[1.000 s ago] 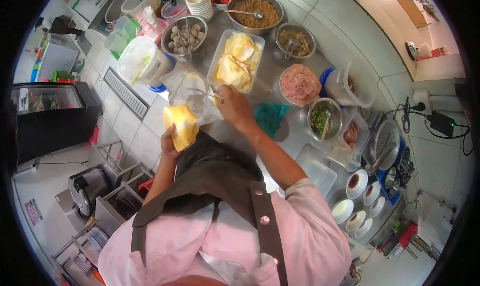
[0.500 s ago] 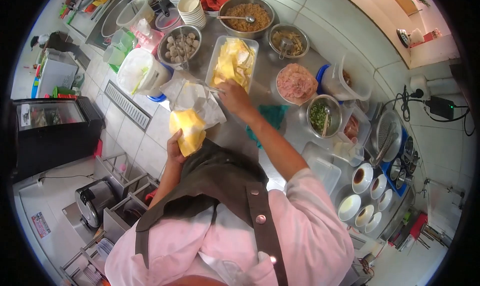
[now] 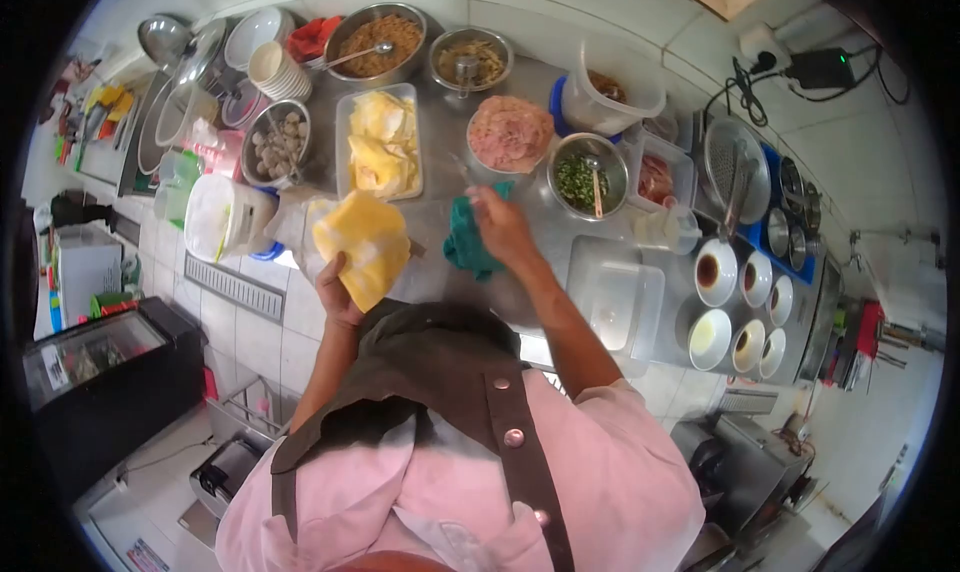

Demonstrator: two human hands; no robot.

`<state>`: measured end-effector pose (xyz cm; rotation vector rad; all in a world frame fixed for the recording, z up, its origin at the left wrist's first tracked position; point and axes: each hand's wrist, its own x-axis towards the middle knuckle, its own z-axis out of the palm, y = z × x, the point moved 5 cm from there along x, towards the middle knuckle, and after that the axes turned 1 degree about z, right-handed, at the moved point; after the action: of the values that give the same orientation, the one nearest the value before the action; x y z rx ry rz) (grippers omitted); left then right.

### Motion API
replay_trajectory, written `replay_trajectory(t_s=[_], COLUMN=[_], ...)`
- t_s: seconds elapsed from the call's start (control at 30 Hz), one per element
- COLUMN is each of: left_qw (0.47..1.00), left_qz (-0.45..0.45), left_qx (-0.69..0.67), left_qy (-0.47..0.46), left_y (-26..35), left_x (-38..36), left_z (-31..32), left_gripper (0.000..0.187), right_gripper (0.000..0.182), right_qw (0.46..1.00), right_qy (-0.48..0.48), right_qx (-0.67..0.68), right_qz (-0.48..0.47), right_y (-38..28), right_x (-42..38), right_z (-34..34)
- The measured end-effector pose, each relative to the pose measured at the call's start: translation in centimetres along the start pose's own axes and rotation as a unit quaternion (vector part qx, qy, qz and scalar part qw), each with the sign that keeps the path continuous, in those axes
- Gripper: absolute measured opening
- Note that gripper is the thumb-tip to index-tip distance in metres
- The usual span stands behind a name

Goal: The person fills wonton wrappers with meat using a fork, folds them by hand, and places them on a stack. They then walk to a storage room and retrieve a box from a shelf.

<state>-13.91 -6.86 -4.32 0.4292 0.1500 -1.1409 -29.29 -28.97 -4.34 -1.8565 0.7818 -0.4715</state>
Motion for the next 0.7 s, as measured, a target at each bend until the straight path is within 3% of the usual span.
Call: replay_trajectory(t_s=[0.07, 0.13, 0.23, 0.4, 0.47, 0.7], left_qw=[0.999, 0.999, 0.999, 1.000, 1.000, 0.998], left_qz=[0.017, 0.020, 0.031, 0.011, -0.001, -0.028], left_qx=[-0.024, -0.023, -0.010, 0.014, 0.010, 0.028], left_qy=[-0.036, -0.038, -0.030, 0.001, 0.004, 0.044], left_y=[0.8, 1.5, 2.0, 0.1, -0.9, -2.1], left_x=[0.3, 0.9, 2.1, 3.8, 3.7, 3.6], left_z=[2.0, 2.3, 2.6, 0.4, -0.2, -0.8], left_gripper=[0.060, 0.061, 0.063, 0.063, 0.063, 0.061], right_gripper=[0.022, 0.024, 0.027, 0.024, 0.020, 0.018], right_qw=[0.997, 0.974, 0.960, 0.966, 0.962, 0.970], right_qy=[0.031, 0.080, 0.095, 0.075, 0.065, 0.105], right_qx=[-0.065, -0.212, -0.262, -0.229, -0.260, -0.216], right_qz=[0.011, -0.018, 0.027, 0.097, 0.053, 0.049], right_y=[0.4, 1.0, 0.5, 0.5, 0.4, 1.1], right_x=[0.3, 0.5, 1.0, 2.0, 2.3, 3.5], right_z=[-4.0, -7.1, -10.1, -12.4, -11.9, -8.9])
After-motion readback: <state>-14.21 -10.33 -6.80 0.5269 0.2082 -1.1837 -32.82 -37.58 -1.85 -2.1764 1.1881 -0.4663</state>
